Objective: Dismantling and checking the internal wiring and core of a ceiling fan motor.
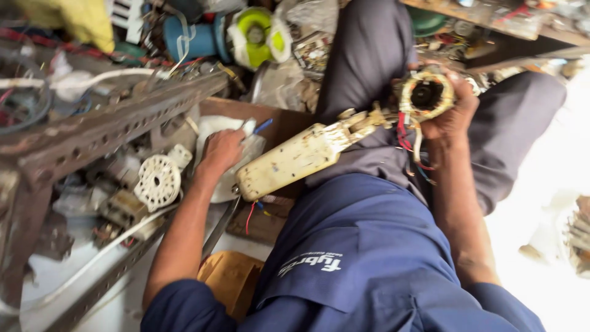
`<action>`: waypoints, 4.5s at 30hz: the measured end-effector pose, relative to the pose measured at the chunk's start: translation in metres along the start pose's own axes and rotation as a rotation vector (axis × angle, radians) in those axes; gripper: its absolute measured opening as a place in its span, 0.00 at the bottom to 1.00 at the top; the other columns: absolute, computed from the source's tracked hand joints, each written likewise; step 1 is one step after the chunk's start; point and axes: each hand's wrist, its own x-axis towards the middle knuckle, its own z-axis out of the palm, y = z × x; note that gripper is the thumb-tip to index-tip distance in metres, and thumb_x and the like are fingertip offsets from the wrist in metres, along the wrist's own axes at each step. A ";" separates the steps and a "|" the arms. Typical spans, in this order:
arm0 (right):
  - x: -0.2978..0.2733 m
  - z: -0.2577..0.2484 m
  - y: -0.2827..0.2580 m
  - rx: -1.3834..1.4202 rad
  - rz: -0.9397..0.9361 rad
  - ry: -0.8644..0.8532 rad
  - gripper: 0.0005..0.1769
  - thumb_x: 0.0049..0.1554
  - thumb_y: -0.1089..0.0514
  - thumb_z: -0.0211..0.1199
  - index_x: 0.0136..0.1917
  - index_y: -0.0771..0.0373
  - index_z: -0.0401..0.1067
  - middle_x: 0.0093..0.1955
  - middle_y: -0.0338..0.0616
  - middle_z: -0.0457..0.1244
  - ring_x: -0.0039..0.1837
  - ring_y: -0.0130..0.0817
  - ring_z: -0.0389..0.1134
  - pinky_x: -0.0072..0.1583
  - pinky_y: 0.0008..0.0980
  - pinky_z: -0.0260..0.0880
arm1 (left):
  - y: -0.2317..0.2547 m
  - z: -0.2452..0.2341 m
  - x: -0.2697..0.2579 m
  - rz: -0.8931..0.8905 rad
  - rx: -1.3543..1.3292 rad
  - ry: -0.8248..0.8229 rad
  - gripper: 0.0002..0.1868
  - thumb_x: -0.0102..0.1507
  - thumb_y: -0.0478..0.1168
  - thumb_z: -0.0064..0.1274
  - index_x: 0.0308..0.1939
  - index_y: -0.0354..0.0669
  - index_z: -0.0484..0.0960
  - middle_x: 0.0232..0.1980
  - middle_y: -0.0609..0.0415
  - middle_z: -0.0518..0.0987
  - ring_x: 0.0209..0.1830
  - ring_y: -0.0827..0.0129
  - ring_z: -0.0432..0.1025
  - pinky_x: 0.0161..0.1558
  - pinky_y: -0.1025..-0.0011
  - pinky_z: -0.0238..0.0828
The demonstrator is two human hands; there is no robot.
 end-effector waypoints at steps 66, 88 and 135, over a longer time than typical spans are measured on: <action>-0.012 0.018 -0.004 0.118 0.016 -0.114 0.28 0.59 0.50 0.64 0.67 0.68 0.67 0.67 0.58 0.65 0.63 0.51 0.71 0.68 0.49 0.74 | 0.303 -0.200 0.000 0.520 -0.394 0.377 0.27 0.57 0.35 0.71 0.58 0.39 0.79 0.53 0.44 0.78 0.50 0.54 0.78 0.52 0.64 0.78; -0.012 0.021 -0.006 0.144 0.013 -0.029 0.21 0.60 0.57 0.59 0.64 0.70 0.68 0.64 0.57 0.66 0.62 0.42 0.70 0.69 0.40 0.72 | 0.365 -0.200 0.047 0.722 -0.022 0.250 0.13 0.59 0.30 0.57 0.46 0.36 0.73 0.45 0.44 0.71 0.42 0.52 0.74 0.44 0.56 0.72; -0.007 0.002 0.000 0.159 0.164 0.175 0.15 0.61 0.56 0.60 0.59 0.65 0.71 0.52 0.45 0.68 0.54 0.37 0.70 0.60 0.40 0.75 | 0.364 -0.162 0.105 0.950 0.135 0.134 0.04 0.62 0.30 0.49 0.39 0.32 0.73 0.44 0.38 0.72 0.34 0.56 0.72 0.36 0.61 0.75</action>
